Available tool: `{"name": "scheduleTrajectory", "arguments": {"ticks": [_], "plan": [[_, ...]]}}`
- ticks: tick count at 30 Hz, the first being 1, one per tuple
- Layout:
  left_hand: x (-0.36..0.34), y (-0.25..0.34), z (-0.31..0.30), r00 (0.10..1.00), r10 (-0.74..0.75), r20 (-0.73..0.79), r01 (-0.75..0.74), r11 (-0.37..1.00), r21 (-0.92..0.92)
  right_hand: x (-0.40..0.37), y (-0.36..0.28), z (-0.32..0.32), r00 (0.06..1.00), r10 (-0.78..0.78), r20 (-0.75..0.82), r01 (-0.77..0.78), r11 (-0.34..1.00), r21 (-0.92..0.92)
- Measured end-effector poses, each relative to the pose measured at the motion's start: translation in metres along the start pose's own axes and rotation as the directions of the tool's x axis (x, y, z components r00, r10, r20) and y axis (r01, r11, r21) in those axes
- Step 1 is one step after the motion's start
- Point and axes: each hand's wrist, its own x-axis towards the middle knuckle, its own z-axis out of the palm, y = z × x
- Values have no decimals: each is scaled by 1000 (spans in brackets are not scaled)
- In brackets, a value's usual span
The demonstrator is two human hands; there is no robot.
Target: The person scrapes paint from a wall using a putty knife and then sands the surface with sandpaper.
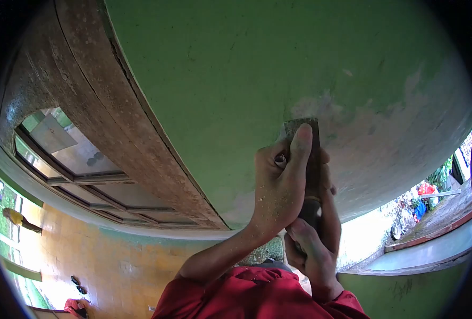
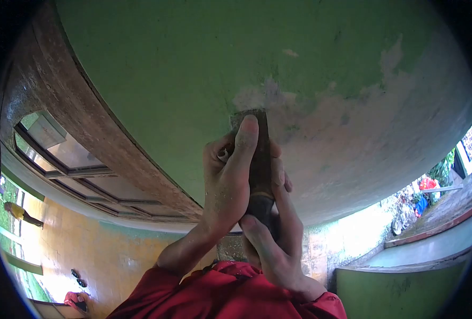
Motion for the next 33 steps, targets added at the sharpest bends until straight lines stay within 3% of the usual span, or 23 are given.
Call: {"name": "scheduleTrajectory", "arguments": {"ticks": [2,9,12,15,17,24,26,29,33], "plan": [[-5,-2,-4,994,-26,-103,43,985,168,0,7,-1,999,40,-20,-41,998,-49],[3,4,-4,995,91,33,-94,991,90,2,3,3,1000,-17,4,17,996,-91],[-4,-4,-8,999,19,-44,-13,993,121,0,3,1,1000,8,18,-6,996,-92],[-8,0,-3,997,-45,-65,46,999,10,-8,2,4,999,52,0,-52,997,-60],[-7,-8,-10,997,13,-79,-2,991,133,-7,15,1,995,56,-79,-66,989,-129],[-3,-6,-7,997,60,-40,-56,993,108,-4,7,2,996,61,-66,-68,992,-107],[-10,-22,-19,994,14,-109,6,983,185,-8,23,-4,996,66,-59,-72,991,-113],[-11,-12,-11,993,-15,-116,24,996,82,-8,20,-4,997,65,-38,-68,992,-109],[-10,-22,-19,997,23,-78,-15,995,94,-6,27,-4,994,75,-80,-84,989,-119]]}}
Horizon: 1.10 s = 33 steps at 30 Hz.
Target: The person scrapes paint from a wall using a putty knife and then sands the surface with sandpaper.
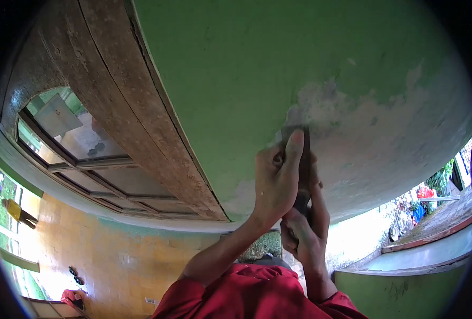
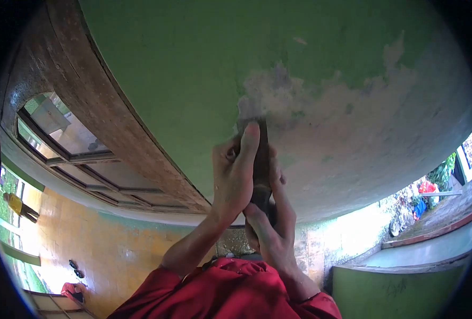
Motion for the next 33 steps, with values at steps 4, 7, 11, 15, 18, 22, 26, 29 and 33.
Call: {"name": "scheduleTrajectory", "arguments": {"ticks": [4,7,11,15,18,22,26,29,33], "plan": [[9,14,7,998,55,-19,-54,998,46,5,-10,6,1000,-7,-22,8,999,37],[2,4,1,999,46,-13,-46,999,18,2,-10,8,1000,-14,-11,14,999,43],[1,5,0,1000,-28,2,28,999,-24,0,-4,4,1000,-20,5,20,1000,19],[-4,2,-2,998,-55,-22,55,998,-17,-3,4,3,1000,2,-9,-2,1000,31],[1,3,-2,1000,-9,-27,10,1000,17,5,10,1,997,-69,-35,69,998,-7],[1,9,5,999,-21,-38,22,1000,13,3,-5,3,999,-34,16,34,999,14],[3,5,-1,1000,-19,13,18,999,43,0,-6,4,1000,-3,-30,2,1000,-17],[0,9,4,999,-29,-38,29,999,17,-4,-6,0,999,16,29,-17,999,36],[1,1,-2,1000,-1,14,1,1000,16,5,-3,2,999,-33,12,32,999,33]]}}
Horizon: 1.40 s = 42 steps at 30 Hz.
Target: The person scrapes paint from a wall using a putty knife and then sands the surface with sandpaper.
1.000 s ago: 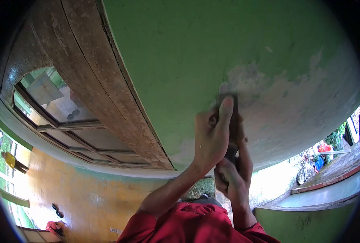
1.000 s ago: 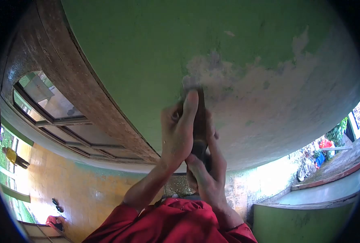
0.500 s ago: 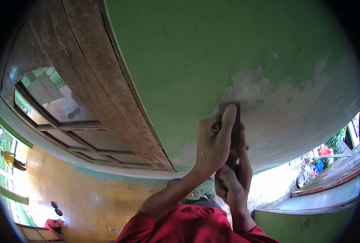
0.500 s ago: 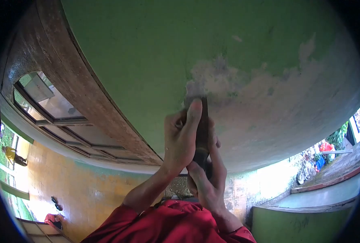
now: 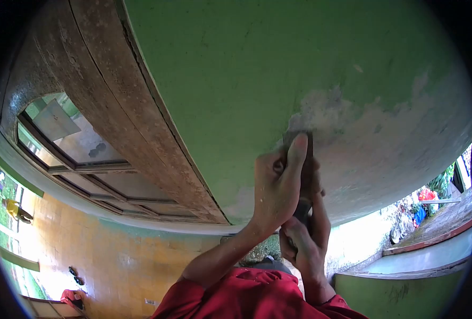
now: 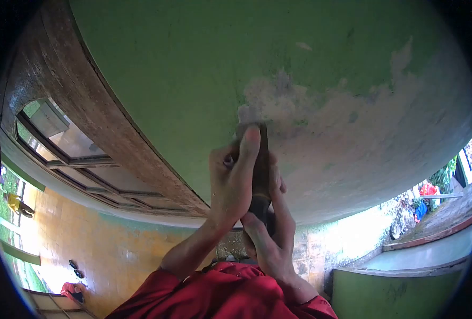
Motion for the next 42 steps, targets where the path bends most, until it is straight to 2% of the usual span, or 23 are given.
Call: {"name": "scheduleTrajectory", "arguments": {"ticks": [4,9,12,19,23,29,33,35,37,39,42], "plan": [[-5,2,2,998,-42,-43,43,999,0,-6,9,-4,1000,3,12,-3,1000,-2],[1,8,4,998,-18,-52,20,999,37,-2,3,-1,1000,8,-5,-8,1000,-17],[5,11,4,1000,16,19,-16,1000,17,-1,1,3,999,-30,-27,30,1000,-7],[-5,4,3,998,-45,-35,45,999,10,-9,5,0,1000,17,-16,-18,1000,-16],[3,13,7,999,-21,-29,21,1000,9,-2,-2,1,999,-36,25,36,999,4],[1,2,1,1000,-3,-24,5,996,87,-1,-2,4,1000,-5,-14,5,1000,-18],[7,14,7,999,50,2,-50,998,32,-1,-8,6,999,-36,1,36,999,-23],[2,-1,-1,1000,-1,-13,2,999,41,-3,0,4,1000,-22,-14,22,999,-30],[5,14,7,1000,-14,-26,15,1000,21,-4,0,1,999,13,-43,-14,999,-39],[0,13,9,997,-44,-57,44,999,-2,-3,-9,0,999,-15,28,15,1000,-9],[5,7,6,998,-10,-55,12,999,40,-4,3,-2,1000,0,-14,-1,999,-34]]}}
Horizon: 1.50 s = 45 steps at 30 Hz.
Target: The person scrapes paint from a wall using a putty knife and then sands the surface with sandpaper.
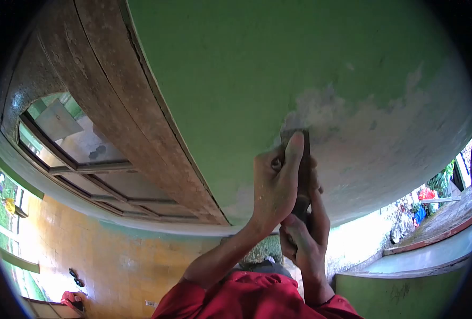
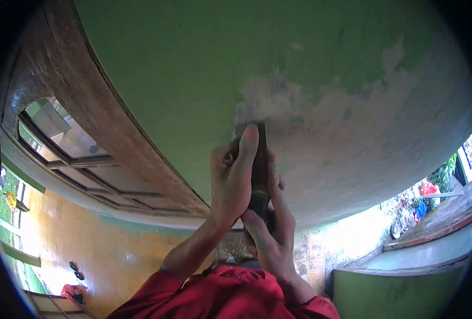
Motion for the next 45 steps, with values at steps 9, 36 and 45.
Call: {"name": "scheduleTrajectory", "arguments": {"ticks": [9,36,45], "plan": [[-1,-2,-5,997,41,59,-41,999,-1,4,0,4,1000,-1,-28,1,1000,-9],[6,21,5,995,90,37,-91,995,32,8,-14,12,998,-69,-2,69,998,6],[1,3,-2,1000,23,10,-23,1000,-14,0,-7,9,1000,13,-23,-13,1000,2]]}}
